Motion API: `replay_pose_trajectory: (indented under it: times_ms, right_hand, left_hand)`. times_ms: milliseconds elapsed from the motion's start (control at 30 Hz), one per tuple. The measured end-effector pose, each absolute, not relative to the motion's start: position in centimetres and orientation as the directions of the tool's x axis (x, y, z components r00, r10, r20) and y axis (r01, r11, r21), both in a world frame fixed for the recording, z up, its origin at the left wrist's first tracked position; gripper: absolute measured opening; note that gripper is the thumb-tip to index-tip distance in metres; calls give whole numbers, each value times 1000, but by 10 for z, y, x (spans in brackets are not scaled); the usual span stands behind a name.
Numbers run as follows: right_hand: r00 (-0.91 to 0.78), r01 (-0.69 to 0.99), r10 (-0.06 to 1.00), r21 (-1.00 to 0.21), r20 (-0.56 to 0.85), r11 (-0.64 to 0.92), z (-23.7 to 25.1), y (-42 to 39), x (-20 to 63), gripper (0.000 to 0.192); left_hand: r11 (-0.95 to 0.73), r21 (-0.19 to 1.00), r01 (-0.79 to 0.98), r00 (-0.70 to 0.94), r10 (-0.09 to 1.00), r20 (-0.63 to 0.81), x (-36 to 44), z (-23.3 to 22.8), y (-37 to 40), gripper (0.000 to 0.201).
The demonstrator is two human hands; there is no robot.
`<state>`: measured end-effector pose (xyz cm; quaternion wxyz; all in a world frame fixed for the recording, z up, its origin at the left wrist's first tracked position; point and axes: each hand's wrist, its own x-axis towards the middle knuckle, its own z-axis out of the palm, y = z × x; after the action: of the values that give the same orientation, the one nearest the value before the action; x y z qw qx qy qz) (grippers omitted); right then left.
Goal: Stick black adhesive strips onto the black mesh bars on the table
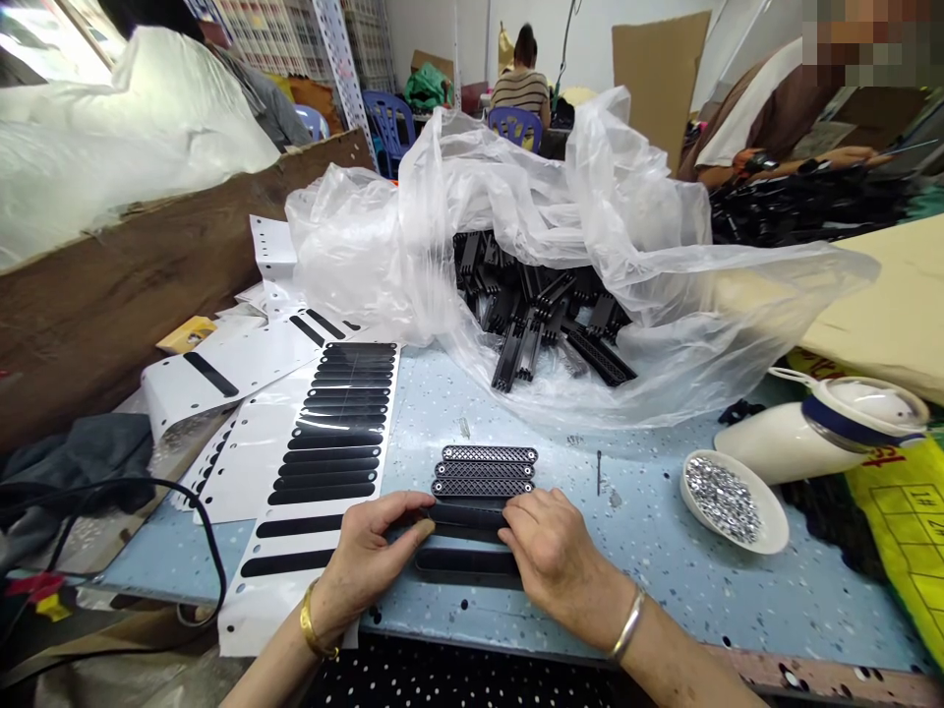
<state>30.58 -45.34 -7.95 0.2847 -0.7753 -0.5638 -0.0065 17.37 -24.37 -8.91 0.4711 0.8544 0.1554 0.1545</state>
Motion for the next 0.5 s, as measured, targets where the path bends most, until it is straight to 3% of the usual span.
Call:
replay_pose_trajectory:
  times_ms: [500]
  right_hand:
    - [342,895,880,-400,329,-198,-81,-453,308,15]
  left_hand:
    - [-490,869,68,905,397,153,173,-88,-243,17]
